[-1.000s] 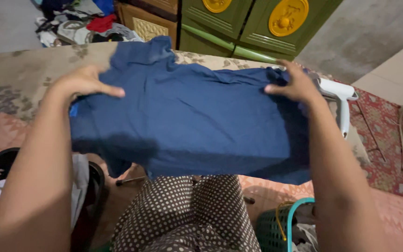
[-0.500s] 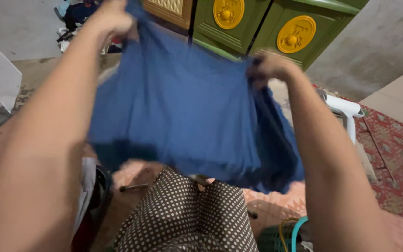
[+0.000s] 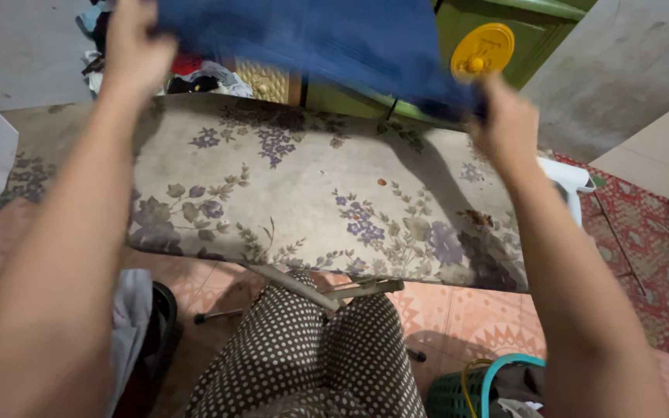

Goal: The person uses a lint roller to clean a white shirt and a blue t-shirt laid on an ironing board. They roll the device over the fabric, flip the blue shirt to treat both sides, and then fold the garments.

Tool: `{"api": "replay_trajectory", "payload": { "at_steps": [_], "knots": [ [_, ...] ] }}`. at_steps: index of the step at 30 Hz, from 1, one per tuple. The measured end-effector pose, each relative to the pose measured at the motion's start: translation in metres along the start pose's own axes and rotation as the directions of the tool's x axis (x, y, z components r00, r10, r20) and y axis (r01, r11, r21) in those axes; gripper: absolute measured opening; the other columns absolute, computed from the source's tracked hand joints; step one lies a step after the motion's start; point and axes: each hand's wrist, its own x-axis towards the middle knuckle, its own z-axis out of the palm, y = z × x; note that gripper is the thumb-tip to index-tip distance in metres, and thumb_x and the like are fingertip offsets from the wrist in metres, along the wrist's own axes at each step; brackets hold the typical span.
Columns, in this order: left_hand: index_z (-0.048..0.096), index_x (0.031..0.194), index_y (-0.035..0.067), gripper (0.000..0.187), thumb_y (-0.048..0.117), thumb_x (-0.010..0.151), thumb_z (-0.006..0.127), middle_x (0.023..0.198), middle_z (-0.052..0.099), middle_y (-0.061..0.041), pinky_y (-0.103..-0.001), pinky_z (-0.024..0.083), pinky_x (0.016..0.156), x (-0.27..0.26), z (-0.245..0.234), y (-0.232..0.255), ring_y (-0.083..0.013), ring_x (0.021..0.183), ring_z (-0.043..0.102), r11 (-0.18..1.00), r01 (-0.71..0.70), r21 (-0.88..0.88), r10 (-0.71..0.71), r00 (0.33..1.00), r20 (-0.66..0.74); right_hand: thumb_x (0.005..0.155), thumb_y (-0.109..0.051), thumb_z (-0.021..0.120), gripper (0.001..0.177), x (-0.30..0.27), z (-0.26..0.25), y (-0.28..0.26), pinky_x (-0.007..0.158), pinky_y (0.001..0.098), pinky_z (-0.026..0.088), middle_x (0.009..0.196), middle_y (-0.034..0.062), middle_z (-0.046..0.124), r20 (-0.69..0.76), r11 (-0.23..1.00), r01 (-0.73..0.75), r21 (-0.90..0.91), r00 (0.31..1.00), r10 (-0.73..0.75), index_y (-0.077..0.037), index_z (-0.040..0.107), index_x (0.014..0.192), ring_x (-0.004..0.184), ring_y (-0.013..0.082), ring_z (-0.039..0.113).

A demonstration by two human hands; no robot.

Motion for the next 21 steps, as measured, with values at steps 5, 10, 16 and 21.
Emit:
{"api": "replay_trajectory", "payload": {
  "at_steps": [5, 10, 16, 21],
  "knots": [
    [0.070, 0.121, -0.003, 0.060, 0.020, 0.068, 0.088, 0.131, 0.066, -0.014, -0.039, 0.052, 0.093, -0.125, -0.044, -0.005, -0.0305, 0.105, 0.067, 0.902, 0.203, 0.382, -0.407, 0.697, 0.591, 0.072, -0.022, 0.082, 0.042, -0.083, -0.006, -0.015, 0.073, 0.0441, 0.058, 0.103, 0.0107, 0.071, 0.346, 0.950, 0.170, -0.261, 0.935, -0.072, -0.018, 0.073, 0.113, 0.089, 0.0332, 0.072],
    [0.071, 0.124, -0.005, 0.053, 0.032, 0.089, 0.082, 0.137, 0.067, -0.014, -0.045, 0.052, 0.088, -0.138, -0.021, 0.063, -0.0335, 0.101, 0.065, 0.817, 0.252, 0.518, -0.492, 0.775, 0.398, 0.083, -0.016, 0.075, 0.036, -0.101, -0.020, -0.017, 0.072, 0.0413, 0.057, 0.111, 0.0087, 0.071, 0.276, 0.968, 0.094, -0.234, 0.961, -0.026, -0.020, 0.075, 0.119, 0.086, 0.0320, 0.071],
    [0.074, 0.085, 0.008, 0.024, -0.006, 0.083, 0.055, 0.136, 0.072, -0.011, -0.038, 0.047, 0.106, -0.156, -0.095, 0.066, -0.0219, 0.127, 0.062, 0.958, 0.251, -0.136, -0.033, 0.570, 0.821, 0.084, -0.047, 0.081, 0.034, -0.132, -0.067, -0.031, 0.069, 0.0442, 0.058, 0.078, 0.0153, 0.072, 0.358, 0.872, -0.208, -0.442, 0.851, 0.384, -0.019, 0.081, 0.103, 0.068, 0.0343, 0.070],
    [0.073, 0.107, 0.006, 0.022, 0.013, 0.086, 0.068, 0.131, 0.069, -0.011, -0.045, 0.053, 0.100, -0.176, -0.098, 0.085, -0.0279, 0.117, 0.067, 0.879, 0.373, 0.298, -0.476, 0.734, 0.485, 0.096, -0.046, 0.077, 0.036, -0.150, -0.072, -0.029, 0.072, 0.0425, 0.056, 0.082, 0.0156, 0.072, 0.260, 0.899, -0.421, -0.121, 0.861, 0.438, -0.011, 0.078, 0.106, 0.073, 0.0301, 0.071]
  ]
}}
